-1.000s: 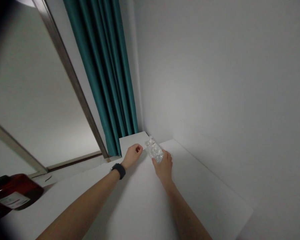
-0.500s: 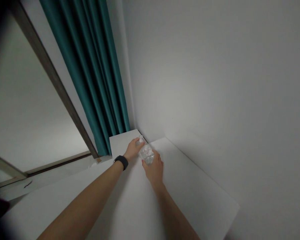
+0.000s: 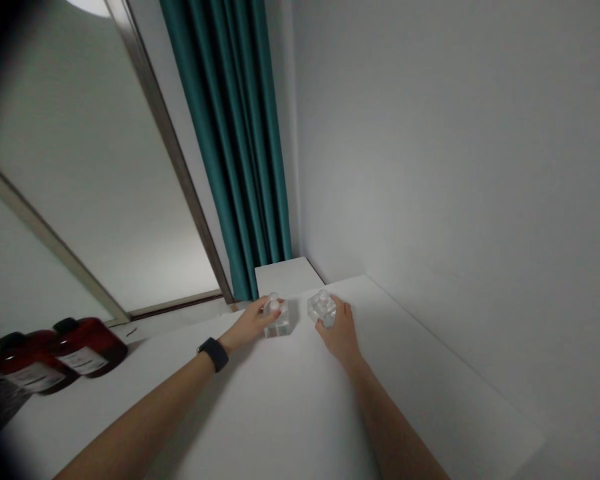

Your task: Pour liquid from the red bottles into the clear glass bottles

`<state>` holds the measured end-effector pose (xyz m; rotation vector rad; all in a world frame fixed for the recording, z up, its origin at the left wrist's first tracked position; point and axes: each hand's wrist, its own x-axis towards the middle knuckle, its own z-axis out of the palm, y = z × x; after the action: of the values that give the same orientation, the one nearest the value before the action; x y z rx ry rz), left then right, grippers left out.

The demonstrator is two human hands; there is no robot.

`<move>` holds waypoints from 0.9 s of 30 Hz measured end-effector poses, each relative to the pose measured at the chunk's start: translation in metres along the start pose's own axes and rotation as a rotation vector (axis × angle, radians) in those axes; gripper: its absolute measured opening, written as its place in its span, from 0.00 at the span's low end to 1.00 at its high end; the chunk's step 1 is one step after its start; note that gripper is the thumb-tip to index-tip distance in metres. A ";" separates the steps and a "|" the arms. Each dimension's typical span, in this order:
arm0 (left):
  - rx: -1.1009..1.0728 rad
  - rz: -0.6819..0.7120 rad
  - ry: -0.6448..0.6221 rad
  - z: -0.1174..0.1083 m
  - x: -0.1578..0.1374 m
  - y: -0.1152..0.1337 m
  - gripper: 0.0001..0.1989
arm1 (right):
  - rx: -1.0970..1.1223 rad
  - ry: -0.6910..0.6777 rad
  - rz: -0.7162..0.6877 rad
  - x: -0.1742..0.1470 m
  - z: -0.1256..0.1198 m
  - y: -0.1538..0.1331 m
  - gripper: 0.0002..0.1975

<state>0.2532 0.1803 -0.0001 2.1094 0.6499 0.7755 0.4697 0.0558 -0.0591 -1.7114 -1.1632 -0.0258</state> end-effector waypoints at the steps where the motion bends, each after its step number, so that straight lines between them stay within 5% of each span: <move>1: -0.004 -0.005 -0.009 -0.008 -0.015 0.003 0.17 | 0.019 -0.013 -0.015 -0.002 0.000 0.000 0.30; 9: -0.193 -0.129 -0.125 -0.067 -0.127 0.024 0.23 | 0.146 -0.168 -0.124 -0.027 0.002 -0.020 0.28; 16: -0.187 -0.180 0.028 -0.089 -0.198 0.039 0.21 | 0.183 -0.305 -0.180 -0.053 0.021 -0.050 0.29; 27: -0.078 -0.080 0.178 -0.094 -0.227 0.041 0.14 | 0.306 -0.470 -0.276 -0.096 0.057 -0.128 0.29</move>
<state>0.0392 0.0528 0.0105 1.9470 0.7814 0.9362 0.3020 0.0347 -0.0438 -1.3087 -1.6494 0.3840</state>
